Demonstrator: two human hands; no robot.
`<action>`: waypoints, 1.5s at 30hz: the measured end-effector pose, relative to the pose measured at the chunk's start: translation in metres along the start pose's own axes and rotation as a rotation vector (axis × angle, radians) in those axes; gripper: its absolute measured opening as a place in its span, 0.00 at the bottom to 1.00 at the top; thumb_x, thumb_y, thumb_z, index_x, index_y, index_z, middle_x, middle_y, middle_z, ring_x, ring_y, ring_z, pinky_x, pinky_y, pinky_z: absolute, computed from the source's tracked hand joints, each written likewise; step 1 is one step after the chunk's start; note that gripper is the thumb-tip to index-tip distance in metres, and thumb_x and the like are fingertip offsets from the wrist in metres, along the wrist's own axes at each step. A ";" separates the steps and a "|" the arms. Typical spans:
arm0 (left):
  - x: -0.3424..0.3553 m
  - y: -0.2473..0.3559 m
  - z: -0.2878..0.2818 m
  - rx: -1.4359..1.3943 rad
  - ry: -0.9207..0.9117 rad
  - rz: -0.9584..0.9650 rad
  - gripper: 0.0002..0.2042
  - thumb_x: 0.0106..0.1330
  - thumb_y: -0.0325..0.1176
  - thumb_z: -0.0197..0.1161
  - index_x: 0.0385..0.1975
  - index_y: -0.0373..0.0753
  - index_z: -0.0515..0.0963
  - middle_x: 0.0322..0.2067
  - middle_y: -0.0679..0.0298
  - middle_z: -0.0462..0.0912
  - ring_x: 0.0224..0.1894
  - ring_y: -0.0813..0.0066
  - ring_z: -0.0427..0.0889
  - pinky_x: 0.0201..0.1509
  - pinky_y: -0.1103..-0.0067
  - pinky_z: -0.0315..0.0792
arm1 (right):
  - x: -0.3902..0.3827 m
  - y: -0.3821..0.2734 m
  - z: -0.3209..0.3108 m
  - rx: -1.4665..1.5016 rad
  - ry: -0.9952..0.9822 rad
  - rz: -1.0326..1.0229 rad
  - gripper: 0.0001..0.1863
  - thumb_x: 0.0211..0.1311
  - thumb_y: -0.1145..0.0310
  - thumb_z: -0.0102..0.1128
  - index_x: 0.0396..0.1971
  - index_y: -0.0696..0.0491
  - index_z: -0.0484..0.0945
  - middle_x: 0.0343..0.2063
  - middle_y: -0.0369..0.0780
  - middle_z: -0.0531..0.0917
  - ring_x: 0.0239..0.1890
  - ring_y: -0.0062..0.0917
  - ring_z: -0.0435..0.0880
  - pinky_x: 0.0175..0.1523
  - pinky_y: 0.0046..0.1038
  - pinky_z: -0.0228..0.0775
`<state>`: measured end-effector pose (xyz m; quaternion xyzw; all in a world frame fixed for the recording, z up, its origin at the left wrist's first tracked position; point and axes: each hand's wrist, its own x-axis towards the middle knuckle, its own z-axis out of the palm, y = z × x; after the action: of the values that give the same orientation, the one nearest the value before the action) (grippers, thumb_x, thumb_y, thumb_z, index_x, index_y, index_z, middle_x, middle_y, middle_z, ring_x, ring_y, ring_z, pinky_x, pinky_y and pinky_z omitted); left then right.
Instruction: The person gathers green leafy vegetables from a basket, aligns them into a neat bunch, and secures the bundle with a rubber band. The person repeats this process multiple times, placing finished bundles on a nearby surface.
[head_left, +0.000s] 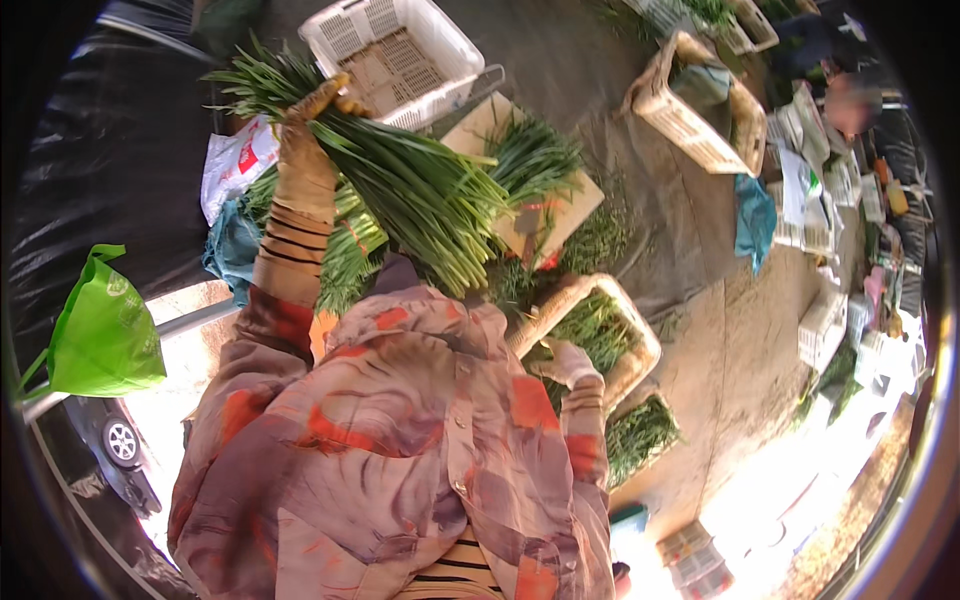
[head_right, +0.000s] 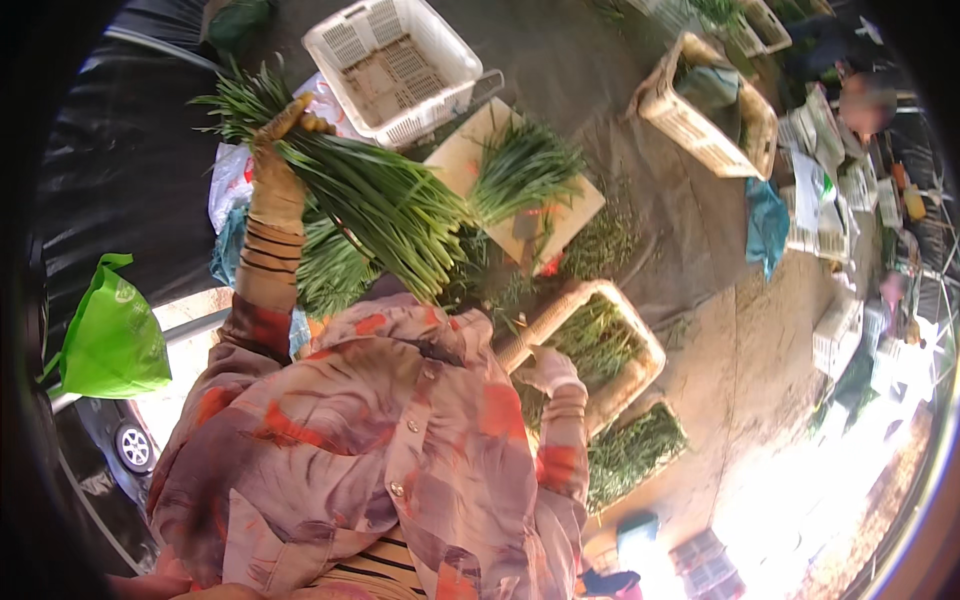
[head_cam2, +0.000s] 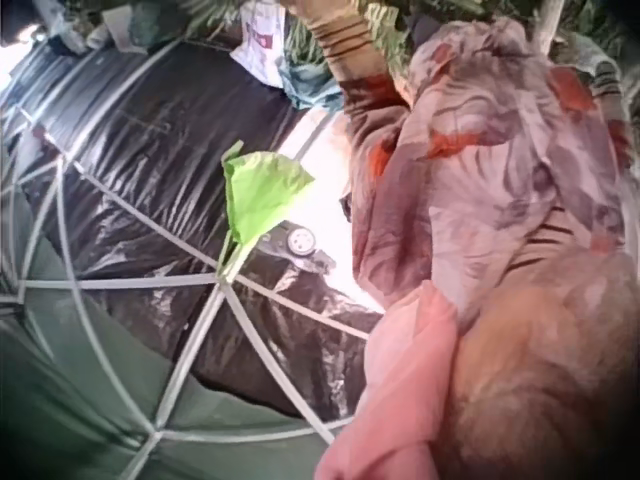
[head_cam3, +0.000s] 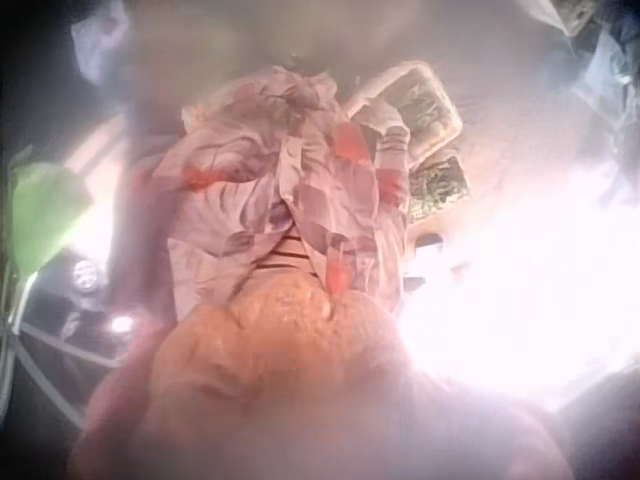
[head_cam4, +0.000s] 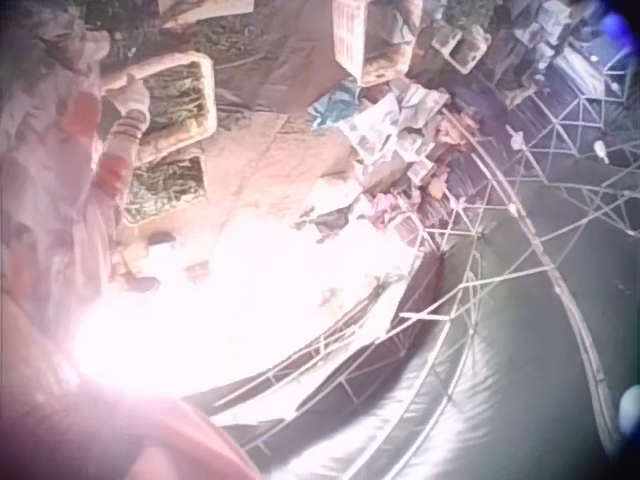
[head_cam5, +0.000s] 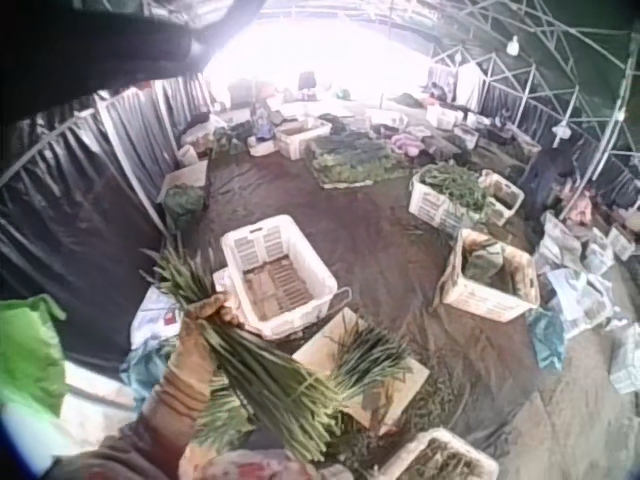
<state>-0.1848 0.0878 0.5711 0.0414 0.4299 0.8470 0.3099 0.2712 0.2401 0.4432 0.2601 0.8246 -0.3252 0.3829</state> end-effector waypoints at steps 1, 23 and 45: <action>-0.002 -0.003 0.008 -0.011 0.048 0.014 0.11 0.61 0.32 0.61 0.39 0.31 0.78 0.24 0.65 0.77 0.30 0.69 0.78 0.44 0.70 0.75 | -0.004 -0.007 -0.007 0.194 0.018 0.078 0.34 0.51 0.57 0.65 0.60 0.50 0.67 0.51 0.49 0.77 0.56 0.42 0.73 0.60 0.36 0.65; -0.018 -0.045 0.034 0.011 -0.097 -0.215 0.14 0.58 0.33 0.62 0.39 0.30 0.78 0.26 0.60 0.80 0.32 0.65 0.80 0.42 0.70 0.76 | 0.011 -0.141 -0.117 0.794 0.872 -0.632 0.11 0.61 0.74 0.60 0.42 0.60 0.80 0.35 0.38 0.81 0.36 0.20 0.77 0.42 0.22 0.69; -0.055 -0.074 0.083 0.205 0.016 0.011 0.09 0.58 0.29 0.62 0.38 0.34 0.78 0.24 0.64 0.81 0.26 0.76 0.78 0.33 0.81 0.72 | 0.026 -0.215 -0.157 0.463 1.363 -0.960 0.19 0.42 0.75 0.70 0.39 0.53 0.79 0.40 0.44 0.80 0.42 0.35 0.80 0.47 0.32 0.73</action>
<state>-0.0764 0.1481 0.5784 0.0686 0.5166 0.8005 0.2961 0.0379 0.2202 0.5728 0.0935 0.8081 -0.3845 -0.4363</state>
